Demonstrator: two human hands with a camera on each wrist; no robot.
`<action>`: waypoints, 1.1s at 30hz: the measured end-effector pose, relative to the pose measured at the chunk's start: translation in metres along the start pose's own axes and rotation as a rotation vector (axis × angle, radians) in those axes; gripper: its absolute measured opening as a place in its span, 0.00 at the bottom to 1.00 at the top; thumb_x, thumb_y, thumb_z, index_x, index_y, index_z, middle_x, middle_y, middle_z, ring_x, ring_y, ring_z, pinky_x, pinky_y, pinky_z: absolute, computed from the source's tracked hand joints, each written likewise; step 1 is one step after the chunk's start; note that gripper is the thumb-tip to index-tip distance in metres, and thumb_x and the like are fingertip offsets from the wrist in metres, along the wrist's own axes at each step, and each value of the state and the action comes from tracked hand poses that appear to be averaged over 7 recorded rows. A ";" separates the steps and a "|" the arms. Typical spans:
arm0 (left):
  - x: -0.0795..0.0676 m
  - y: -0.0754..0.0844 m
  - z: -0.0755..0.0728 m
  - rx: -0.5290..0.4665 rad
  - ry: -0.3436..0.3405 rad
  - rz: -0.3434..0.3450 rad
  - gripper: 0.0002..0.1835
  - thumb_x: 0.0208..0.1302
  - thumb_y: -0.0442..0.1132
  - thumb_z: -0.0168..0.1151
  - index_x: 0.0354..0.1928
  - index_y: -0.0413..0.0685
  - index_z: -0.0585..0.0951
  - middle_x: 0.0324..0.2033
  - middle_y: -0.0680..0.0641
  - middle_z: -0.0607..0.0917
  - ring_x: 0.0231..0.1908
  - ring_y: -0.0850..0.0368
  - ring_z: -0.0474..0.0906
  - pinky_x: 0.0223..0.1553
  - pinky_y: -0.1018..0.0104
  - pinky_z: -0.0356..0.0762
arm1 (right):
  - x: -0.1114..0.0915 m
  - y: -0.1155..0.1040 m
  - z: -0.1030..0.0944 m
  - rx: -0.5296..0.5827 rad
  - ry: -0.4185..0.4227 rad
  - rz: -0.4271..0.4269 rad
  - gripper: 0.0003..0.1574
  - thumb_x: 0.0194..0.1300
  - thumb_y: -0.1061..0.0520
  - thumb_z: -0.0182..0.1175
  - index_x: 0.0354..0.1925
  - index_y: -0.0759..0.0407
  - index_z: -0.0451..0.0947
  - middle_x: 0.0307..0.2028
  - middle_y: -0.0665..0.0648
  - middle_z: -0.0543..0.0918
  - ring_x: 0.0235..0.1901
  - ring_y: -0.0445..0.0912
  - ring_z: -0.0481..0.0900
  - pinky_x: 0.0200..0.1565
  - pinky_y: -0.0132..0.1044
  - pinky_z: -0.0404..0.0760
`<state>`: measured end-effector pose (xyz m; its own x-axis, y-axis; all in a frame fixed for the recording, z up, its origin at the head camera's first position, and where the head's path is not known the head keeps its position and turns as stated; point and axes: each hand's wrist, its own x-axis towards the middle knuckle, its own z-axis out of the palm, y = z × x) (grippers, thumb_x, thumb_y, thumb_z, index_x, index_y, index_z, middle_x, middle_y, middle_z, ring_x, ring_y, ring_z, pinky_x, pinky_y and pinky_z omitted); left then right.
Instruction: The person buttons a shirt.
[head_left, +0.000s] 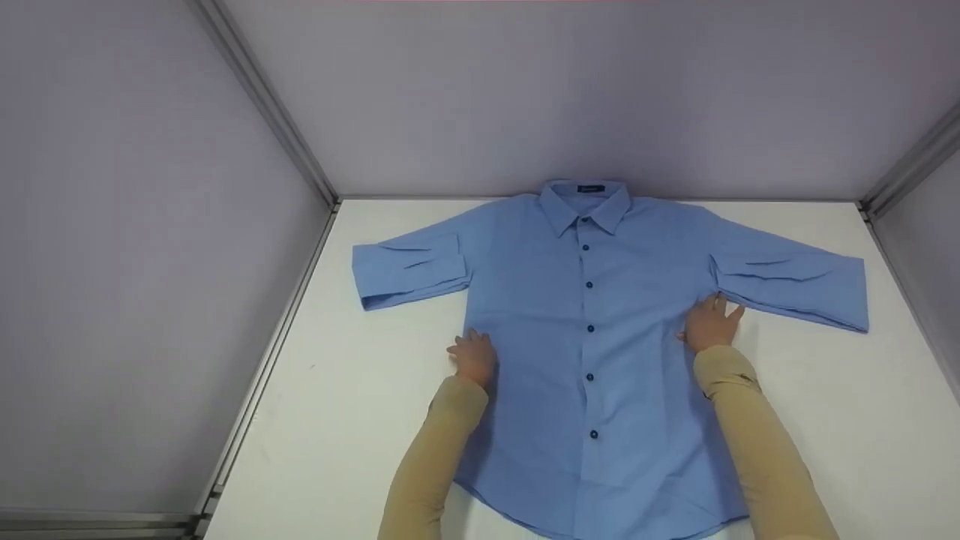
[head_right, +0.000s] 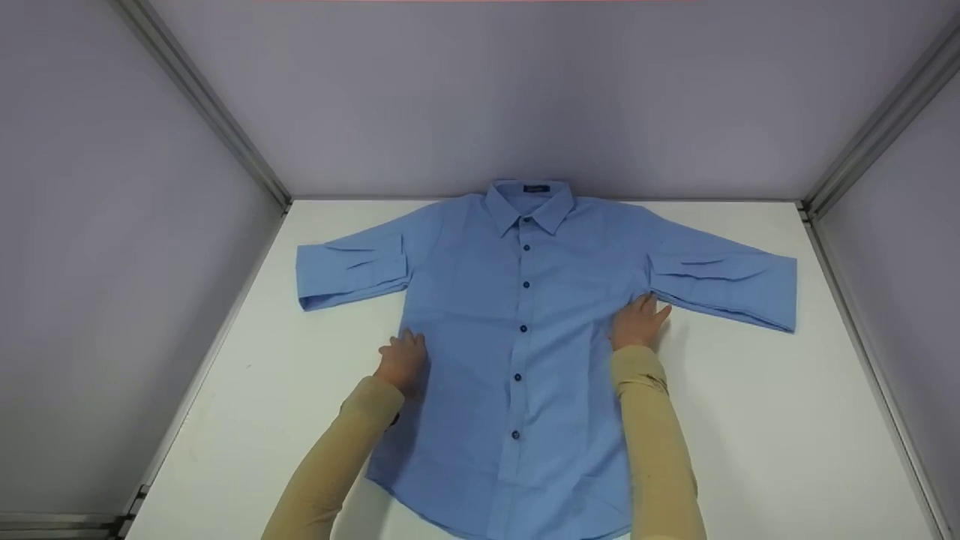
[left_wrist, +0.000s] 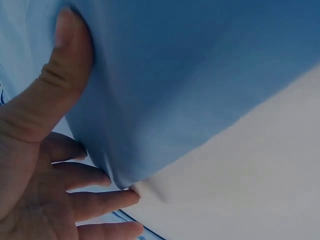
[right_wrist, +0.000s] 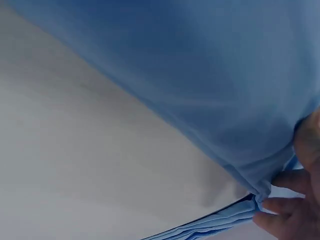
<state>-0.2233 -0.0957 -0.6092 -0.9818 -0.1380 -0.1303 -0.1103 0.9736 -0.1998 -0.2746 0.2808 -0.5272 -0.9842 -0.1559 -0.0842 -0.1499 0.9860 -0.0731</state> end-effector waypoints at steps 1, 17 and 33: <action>-0.016 -0.003 -0.031 -0.004 -0.005 0.011 0.16 0.62 0.36 0.44 0.50 0.46 0.76 0.48 0.41 0.74 0.41 0.40 0.73 0.32 0.43 0.71 | -0.001 -0.001 0.003 0.010 0.034 -0.001 0.40 0.46 0.52 0.66 0.46 0.83 0.66 0.51 0.82 0.60 0.55 0.70 0.53 0.51 0.67 0.47; -0.095 -0.062 -0.075 -0.115 -0.191 0.295 0.60 0.27 0.61 0.72 0.64 0.39 0.57 0.64 0.42 0.56 0.63 0.43 0.48 0.49 0.36 0.56 | -0.070 -0.018 0.000 0.132 -0.333 -0.310 0.64 0.39 0.38 0.68 0.61 0.75 0.52 0.58 0.81 0.51 0.58 0.71 0.49 0.48 0.70 0.45; -0.113 -0.068 -0.066 -0.280 -0.205 0.309 0.61 0.27 0.55 0.75 0.64 0.36 0.55 0.64 0.36 0.51 0.63 0.40 0.45 0.46 0.42 0.65 | -0.096 0.025 -0.001 0.093 -0.269 -0.241 0.63 0.37 0.46 0.71 0.61 0.76 0.51 0.60 0.77 0.52 0.58 0.70 0.49 0.48 0.71 0.41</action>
<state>-0.1149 -0.1347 -0.5171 -0.9274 0.1612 -0.3375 0.1178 0.9823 0.1454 -0.1837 0.3203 -0.5197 -0.8598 -0.4053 -0.3105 -0.3531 0.9113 -0.2118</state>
